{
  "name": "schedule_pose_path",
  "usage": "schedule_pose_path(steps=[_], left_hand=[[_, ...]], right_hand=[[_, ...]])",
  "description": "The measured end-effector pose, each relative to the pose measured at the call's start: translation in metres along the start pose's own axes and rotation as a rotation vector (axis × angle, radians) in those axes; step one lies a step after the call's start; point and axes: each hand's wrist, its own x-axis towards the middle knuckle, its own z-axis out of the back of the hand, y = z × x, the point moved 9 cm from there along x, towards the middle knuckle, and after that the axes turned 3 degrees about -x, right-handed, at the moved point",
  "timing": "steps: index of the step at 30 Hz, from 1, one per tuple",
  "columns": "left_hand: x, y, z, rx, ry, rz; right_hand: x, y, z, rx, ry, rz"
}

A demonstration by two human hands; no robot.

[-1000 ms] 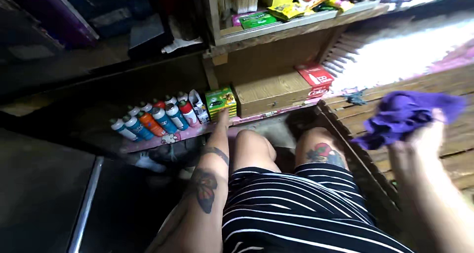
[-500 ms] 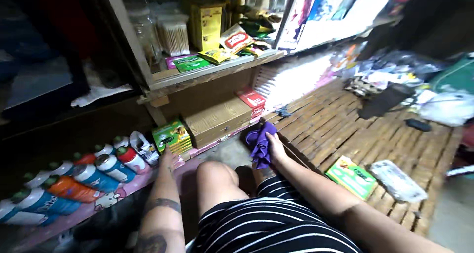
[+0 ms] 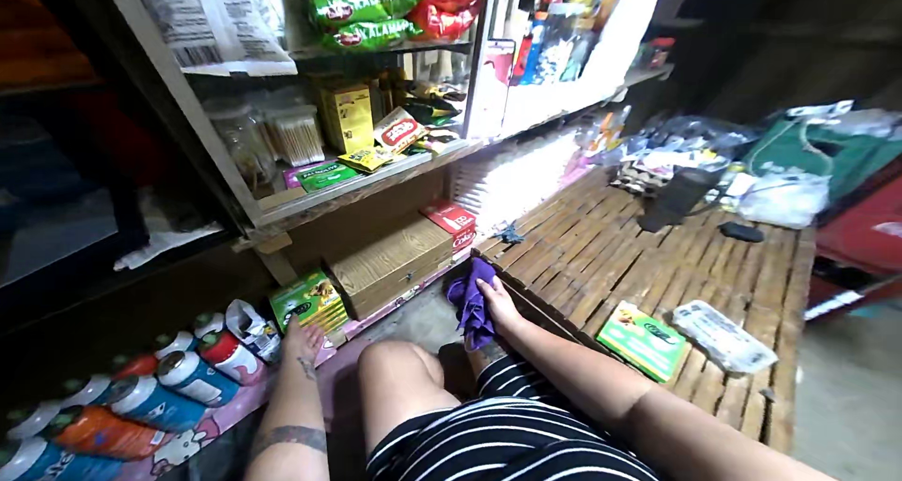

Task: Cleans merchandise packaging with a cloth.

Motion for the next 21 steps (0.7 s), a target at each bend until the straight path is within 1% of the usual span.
schedule_pose_path(steps=[6,9,14,16,18,21], left_hand=[[0.007,0.001,-0.006,-0.064,0.007,0.014],[-0.006,-0.014,-0.018,-0.113,0.027,-0.053],[-0.003,-0.031,-0.026,-0.217,0.025,-0.146],[-0.011,-0.038,-0.031,-0.263,0.017,-0.198],[-0.021,-0.040,-0.036,-0.310,-0.001,-0.244],[-0.040,-0.035,-0.046,-0.398,-0.004,-0.285]], right_hand=[[0.007,-0.003,-0.006,-0.027,0.024,0.009],[0.010,-0.005,-0.009,-0.011,0.042,0.009],[0.010,-0.005,-0.008,-0.026,0.039,0.020],[0.009,-0.002,-0.006,-0.054,0.031,0.033],[0.006,-0.001,-0.005,-0.091,0.034,0.031],[0.008,-0.001,-0.006,-0.075,0.053,0.038]])
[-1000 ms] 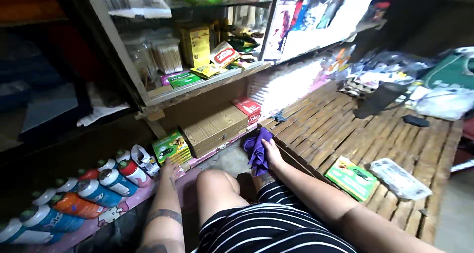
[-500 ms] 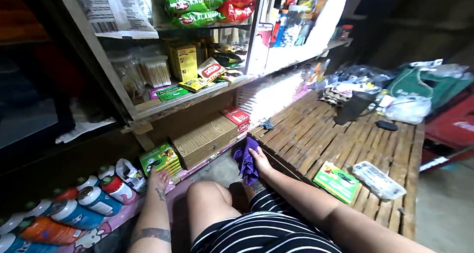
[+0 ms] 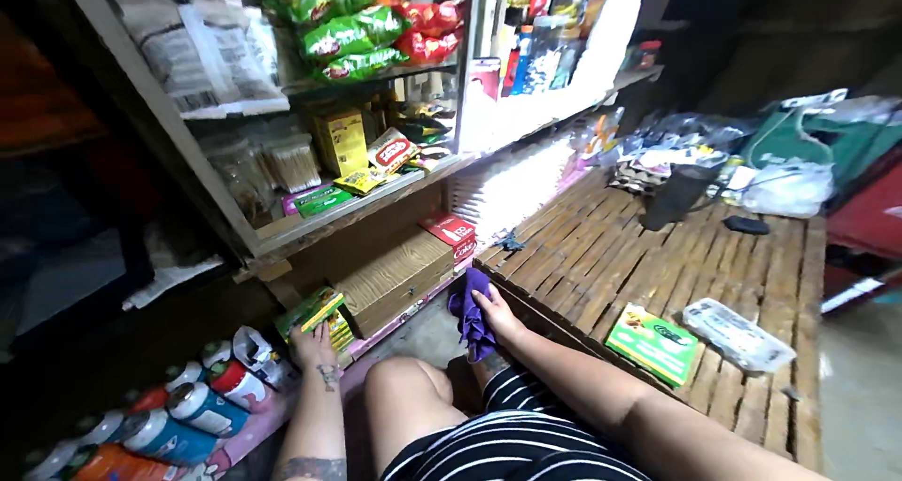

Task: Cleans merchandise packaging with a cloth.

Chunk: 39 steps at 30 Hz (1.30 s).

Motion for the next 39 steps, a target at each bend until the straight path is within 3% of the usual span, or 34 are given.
schedule_pose_path(steps=[4,10,12,17,20,23,26,28,32,35,39], left_hand=[[-0.038,0.009,-0.011,-0.036,0.069,-0.046],[-0.070,0.019,-0.032,-0.001,0.147,-0.061],[-0.087,0.026,-0.042,0.007,0.167,-0.027],[-0.132,0.052,-0.053,0.156,0.289,0.051],[-0.139,0.066,-0.059,0.241,0.359,0.064],[-0.151,0.067,-0.066,0.279,0.422,0.043],[-0.173,0.053,-0.070,0.298,0.545,-0.066],[-0.181,0.045,-0.075,0.292,0.600,-0.125],[-0.193,0.025,-0.092,0.261,0.651,-0.200],[-0.199,0.022,-0.099,0.148,0.672,-0.162],[-0.194,0.032,-0.093,0.047,0.565,-0.003]], right_hand=[[0.002,0.001,0.005,0.066,0.001,0.032],[-0.004,0.017,0.009,-0.228,-0.164,0.285],[-0.007,0.021,0.008,-0.246,-0.146,0.342],[-0.009,0.033,0.011,-0.110,-0.073,0.260],[-0.016,0.082,-0.010,-0.359,0.049,0.369],[-0.037,0.128,-0.055,-0.577,0.327,0.502],[-0.053,0.131,-0.099,-0.791,0.541,0.596],[-0.061,0.129,-0.114,-0.871,0.540,0.643],[-0.056,0.149,-0.117,-0.823,0.334,0.752],[-0.033,0.163,-0.108,-0.728,0.262,0.696],[-0.021,0.179,-0.106,-0.579,0.482,0.565]])
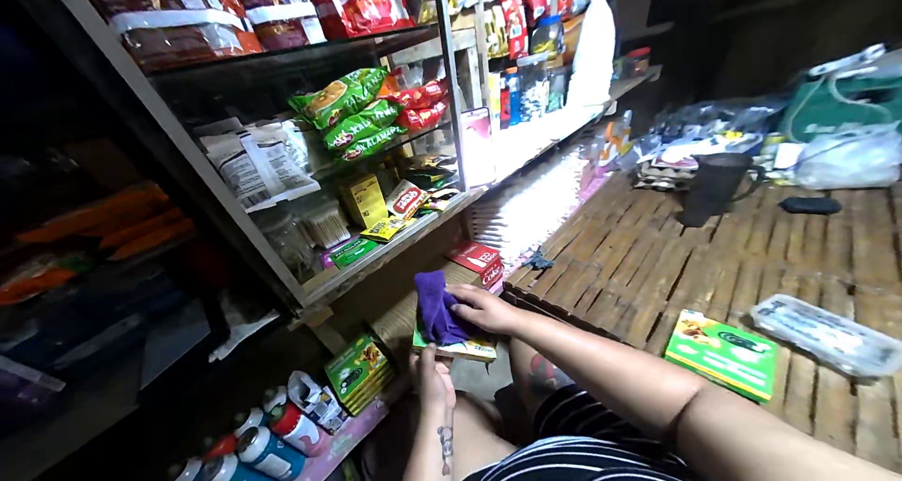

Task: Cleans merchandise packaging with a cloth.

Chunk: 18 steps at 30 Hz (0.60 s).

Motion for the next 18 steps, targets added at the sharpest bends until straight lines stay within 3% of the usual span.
schedule_pose_path(steps=[2,5,8,12,18], left_hand=[[0.000,0.005,0.003,-0.009,-0.005,0.031],[-0.007,0.005,0.000,-0.037,-0.043,0.062],[-0.012,0.003,-0.006,-0.029,-0.017,0.068],[-0.008,0.006,-0.003,-0.002,-0.014,0.057],[0.000,0.001,0.000,0.024,-0.049,0.058]], right_hand=[[0.000,0.010,0.003,0.004,0.125,0.038],[-0.001,0.008,0.010,-0.063,0.171,0.077],[-0.003,-0.001,0.016,-0.136,0.190,-0.030],[-0.008,-0.008,0.038,-0.156,0.064,-0.125],[-0.015,-0.026,0.099,0.127,-0.251,-0.227]])
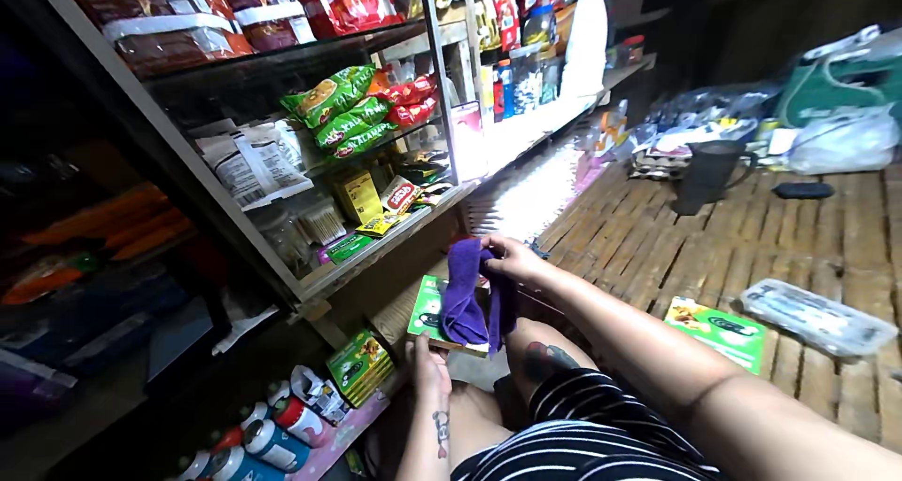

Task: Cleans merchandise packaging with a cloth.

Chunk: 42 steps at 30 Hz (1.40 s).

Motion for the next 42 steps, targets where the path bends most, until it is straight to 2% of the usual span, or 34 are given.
schedule_pose_path(steps=[3,6,10,12,15,19,23,25,28,31,37,42], left_hand=[[0.003,0.001,0.009,0.009,-0.070,0.006],[0.006,0.000,0.014,0.025,-0.100,0.000],[0.007,-0.002,0.015,0.070,-0.079,-0.028],[0.005,-0.002,0.010,0.099,-0.040,-0.034],[-0.003,0.000,-0.004,0.124,0.049,-0.032],[-0.018,0.000,-0.021,0.103,0.185,-0.011],[-0.024,-0.003,-0.025,0.031,0.156,0.050],[-0.021,0.001,-0.022,-0.019,0.129,0.088],[-0.018,0.003,-0.020,-0.063,0.117,0.103],[-0.019,0.003,-0.019,-0.069,0.101,0.093],[-0.026,0.009,-0.021,-0.020,0.089,0.125],[-0.035,0.015,-0.031,-0.037,0.102,0.203]], right_hand=[[-0.004,0.002,0.020,0.038,-0.022,-0.115],[-0.008,0.010,0.038,0.013,-0.050,-0.079],[-0.003,0.035,0.049,-0.197,0.000,-0.068],[-0.007,0.057,0.038,-0.295,0.007,0.030],[-0.005,0.075,0.001,-0.333,0.159,0.186],[0.003,0.068,-0.056,-0.211,0.318,0.270],[-0.003,0.044,-0.073,-0.382,0.124,0.429],[-0.015,0.035,-0.076,-0.452,0.165,0.379],[-0.033,0.020,-0.074,-0.573,0.285,0.185],[-0.035,-0.001,-0.060,-0.559,0.302,0.037],[-0.035,-0.050,-0.047,-0.103,0.315,-0.217],[-0.046,-0.049,-0.033,0.163,0.154,-0.294]])
